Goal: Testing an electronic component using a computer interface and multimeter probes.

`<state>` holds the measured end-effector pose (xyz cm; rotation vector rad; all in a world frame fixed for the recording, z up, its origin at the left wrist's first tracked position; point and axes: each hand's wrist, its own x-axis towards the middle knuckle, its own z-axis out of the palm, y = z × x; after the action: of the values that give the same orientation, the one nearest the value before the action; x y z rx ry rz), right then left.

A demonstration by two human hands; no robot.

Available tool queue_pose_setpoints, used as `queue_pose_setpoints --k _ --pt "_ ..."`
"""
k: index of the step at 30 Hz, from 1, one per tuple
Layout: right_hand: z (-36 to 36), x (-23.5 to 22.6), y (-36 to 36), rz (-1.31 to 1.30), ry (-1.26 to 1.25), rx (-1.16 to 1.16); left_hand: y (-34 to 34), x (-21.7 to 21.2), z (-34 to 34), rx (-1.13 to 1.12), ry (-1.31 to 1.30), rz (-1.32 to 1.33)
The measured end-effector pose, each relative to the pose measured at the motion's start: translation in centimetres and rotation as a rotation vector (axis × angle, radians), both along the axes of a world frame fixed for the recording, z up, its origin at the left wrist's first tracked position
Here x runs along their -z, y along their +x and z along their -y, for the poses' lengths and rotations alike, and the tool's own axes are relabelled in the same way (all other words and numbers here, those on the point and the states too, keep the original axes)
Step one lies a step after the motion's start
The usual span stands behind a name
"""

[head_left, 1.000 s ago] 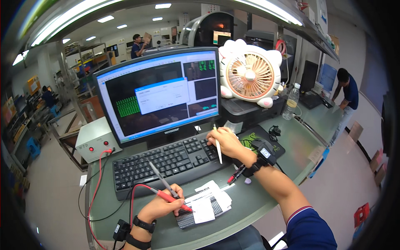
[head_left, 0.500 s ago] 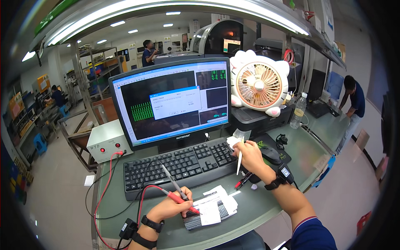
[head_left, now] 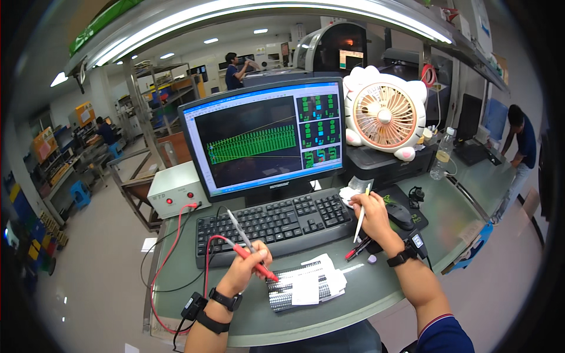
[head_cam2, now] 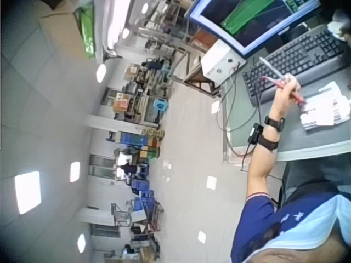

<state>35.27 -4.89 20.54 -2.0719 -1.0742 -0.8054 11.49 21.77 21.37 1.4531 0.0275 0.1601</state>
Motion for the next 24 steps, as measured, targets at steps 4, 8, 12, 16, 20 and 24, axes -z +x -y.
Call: queue_pose_setpoints --k 4,8,12,16,20,24 --pt "-0.7 -0.1 -0.4 0.054 0.014 -0.042 0.0 -0.7 -1.5 -0.206 -0.005 -0.014" --pt "-0.8 -0.7 -0.6 0.110 0.013 -0.073 -0.1 -1.7 -3.6 -0.468 0.710 -0.114" --pt "-0.4 -0.9 -0.7 0.119 0.034 -0.088 -0.8 -6.0 -2.0 -0.501 1.653 -0.236" --pt "-0.2 -0.9 -0.8 0.112 0.060 -0.090 -1.3 -6.2 -2.5 -0.526 2.045 -0.047" --pt "-0.4 -0.8 -1.1 0.105 0.066 -0.098 -1.9 -6.3 -2.7 -0.541 2.117 0.041" --pt "-0.5 -0.4 -1.1 0.107 0.065 -0.097 -2.1 -6.5 -2.5 -0.555 2.026 -0.003"
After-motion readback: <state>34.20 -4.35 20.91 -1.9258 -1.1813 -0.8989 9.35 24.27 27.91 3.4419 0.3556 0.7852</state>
